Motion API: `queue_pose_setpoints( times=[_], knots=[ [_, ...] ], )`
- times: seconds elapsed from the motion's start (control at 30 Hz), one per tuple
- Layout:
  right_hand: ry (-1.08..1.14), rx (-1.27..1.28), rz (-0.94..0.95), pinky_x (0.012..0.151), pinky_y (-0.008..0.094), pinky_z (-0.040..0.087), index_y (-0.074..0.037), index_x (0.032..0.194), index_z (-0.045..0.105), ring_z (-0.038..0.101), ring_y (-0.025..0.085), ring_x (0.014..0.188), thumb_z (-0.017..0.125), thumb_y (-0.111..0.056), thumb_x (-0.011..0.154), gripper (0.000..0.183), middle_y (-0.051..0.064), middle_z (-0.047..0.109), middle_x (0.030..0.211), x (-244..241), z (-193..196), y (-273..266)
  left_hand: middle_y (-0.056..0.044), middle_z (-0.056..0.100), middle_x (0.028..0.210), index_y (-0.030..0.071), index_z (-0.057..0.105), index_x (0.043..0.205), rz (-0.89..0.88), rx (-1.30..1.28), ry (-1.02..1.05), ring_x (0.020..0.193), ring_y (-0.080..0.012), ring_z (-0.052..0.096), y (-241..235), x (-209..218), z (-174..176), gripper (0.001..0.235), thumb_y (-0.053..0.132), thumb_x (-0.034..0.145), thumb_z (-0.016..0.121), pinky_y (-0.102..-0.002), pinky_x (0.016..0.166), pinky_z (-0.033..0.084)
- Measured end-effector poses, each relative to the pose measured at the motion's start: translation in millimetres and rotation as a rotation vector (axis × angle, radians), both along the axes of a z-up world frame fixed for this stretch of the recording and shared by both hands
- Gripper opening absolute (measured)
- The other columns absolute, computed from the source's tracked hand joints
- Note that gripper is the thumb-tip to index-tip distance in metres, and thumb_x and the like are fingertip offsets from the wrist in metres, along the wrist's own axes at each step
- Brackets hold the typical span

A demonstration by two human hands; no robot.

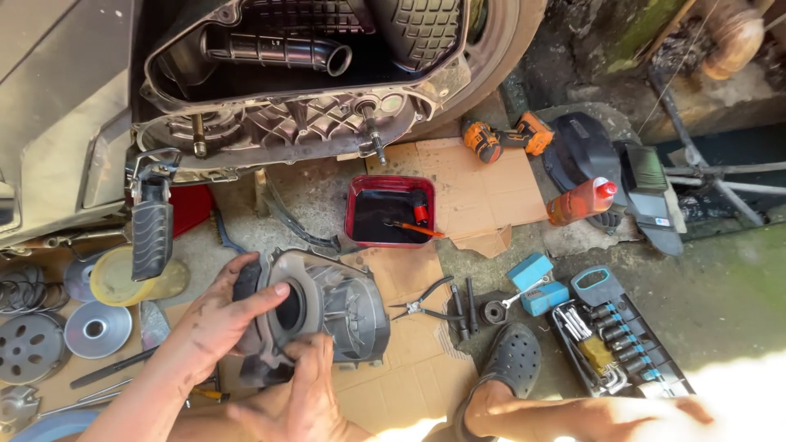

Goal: The person cleans the internal components of a scooter engine casing using a red spray bottle and a small brush. They spray liquid onto the fan blades and interior surfaces, then scrub the areas with the brush to remove grime.

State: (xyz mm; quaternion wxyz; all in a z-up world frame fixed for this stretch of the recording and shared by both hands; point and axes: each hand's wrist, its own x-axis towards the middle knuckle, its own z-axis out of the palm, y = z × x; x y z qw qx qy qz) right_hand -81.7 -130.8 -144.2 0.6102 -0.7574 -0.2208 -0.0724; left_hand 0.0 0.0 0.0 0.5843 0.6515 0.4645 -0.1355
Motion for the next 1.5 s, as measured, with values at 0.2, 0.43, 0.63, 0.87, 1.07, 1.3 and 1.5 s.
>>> queue_pose_setpoints(
  times=[0.2, 0.43, 0.63, 0.87, 1.07, 1.3, 1.5],
  knots=[
    [0.27, 0.098, -0.066, 0.085, 0.037, 0.047, -0.011, 0.116, 0.058, 0.055, 0.018, 0.091, 0.07, -0.033, 0.095, 0.033, 0.003, 0.057, 0.102, 53.6, -38.0, -58.0, -0.01, 0.076, 0.129, 0.029, 0.052, 0.166, -0.08, 0.137, 0.073, 0.114, -0.0268, 0.071, 16.3, 3.8, -15.4, 0.089, 0.011, 0.086, 0.089, -0.04, 0.098, 0.055],
    [1.15, -0.276, -0.497, 0.102, 0.044, 0.051, -0.011, 0.112, 0.079, 0.075, 0.033, 0.118, 0.073, -0.047, 0.096, 0.039, 0.013, 0.084, 0.12, 184.9, -188.7, -154.5, -0.007, 0.067, 0.155, 0.041, 0.054, 0.163, -0.26, 0.405, 0.269, 0.13, -0.034, 0.068, 37.7, -0.2, -13.2, 0.081, 0.023, 0.089, 0.079, -0.047, 0.108, 0.052],
    [1.291, 0.459, -0.486, 0.074, 0.042, 0.067, -0.014, 0.103, 0.056, 0.075, 0.028, 0.078, 0.085, -0.033, 0.097, 0.035, 0.011, 0.065, 0.091, 218.6, -205.9, -160.1, -0.018, 0.075, 0.14, 0.034, 0.053, 0.167, -0.043, 0.239, 0.249, 0.121, -0.0408, 0.07, 43.0, -3.6, -15.3, 0.091, -0.008, 0.088, 0.069, -0.053, 0.098, 0.059],
    [1.244, 0.289, -0.415, 0.077, 0.051, 0.069, -0.009, 0.152, 0.046, 0.078, 0.039, 0.09, 0.084, -0.05, 0.085, 0.087, 0.023, 0.072, 0.128, 304.4, -183.5, -121.6, -0.027, 0.073, 0.131, 0.006, 0.063, 0.162, 0.2, 0.022, -0.083, 0.117, -0.0442, 0.066, 100.0, -44.3, -91.2, 0.1, -0.022, 0.067, 0.058, -0.052, 0.097, 0.05],
    [1.245, 0.195, -0.433, 0.069, 0.046, 0.066, -0.016, 0.146, 0.056, 0.074, 0.031, 0.076, 0.08, -0.054, 0.091, 0.071, 0.012, 0.072, 0.125, 328.8, -208.8, -101.9, -0.039, 0.07, 0.124, 0.008, 0.059, 0.169, 0.313, -0.183, -0.152, 0.101, -0.0618, 0.066, 125.1, -57.8, -133.2, 0.106, -0.024, 0.069, 0.047, -0.066, 0.077, 0.05],
    [1.227, 0.196, -0.453, 0.067, 0.043, 0.071, -0.009, 0.132, 0.06, 0.07, 0.027, 0.064, 0.08, -0.048, 0.097, 0.057, 0.012, 0.069, 0.112, 335.0, -216.8, -98.2, -0.038, 0.074, 0.115, 0.002, 0.058, 0.165, 0.219, -0.251, -0.282, 0.093, -0.0618, 0.072, 155.1, -77.0, -162.1, 0.107, -0.018, 0.06, 0.055, -0.069, 0.073, 0.056],
    [1.204, -0.176, -0.349, 0.081, 0.042, 0.066, -0.015, 0.158, 0.052, 0.078, 0.028, 0.09, 0.078, -0.058, 0.091, 0.084, 0.016, 0.074, 0.14, 329.9, -150.0, -119.6, -0.036, 0.071, 0.114, 0.002, 0.06, 0.161, 0.281, -0.204, -0.271, 0.093, -0.0606, 0.069, 154.1, -76.3, -166.0, 0.103, -0.016, 0.059, 0.054, -0.069, 0.076, 0.053]
  ],
)
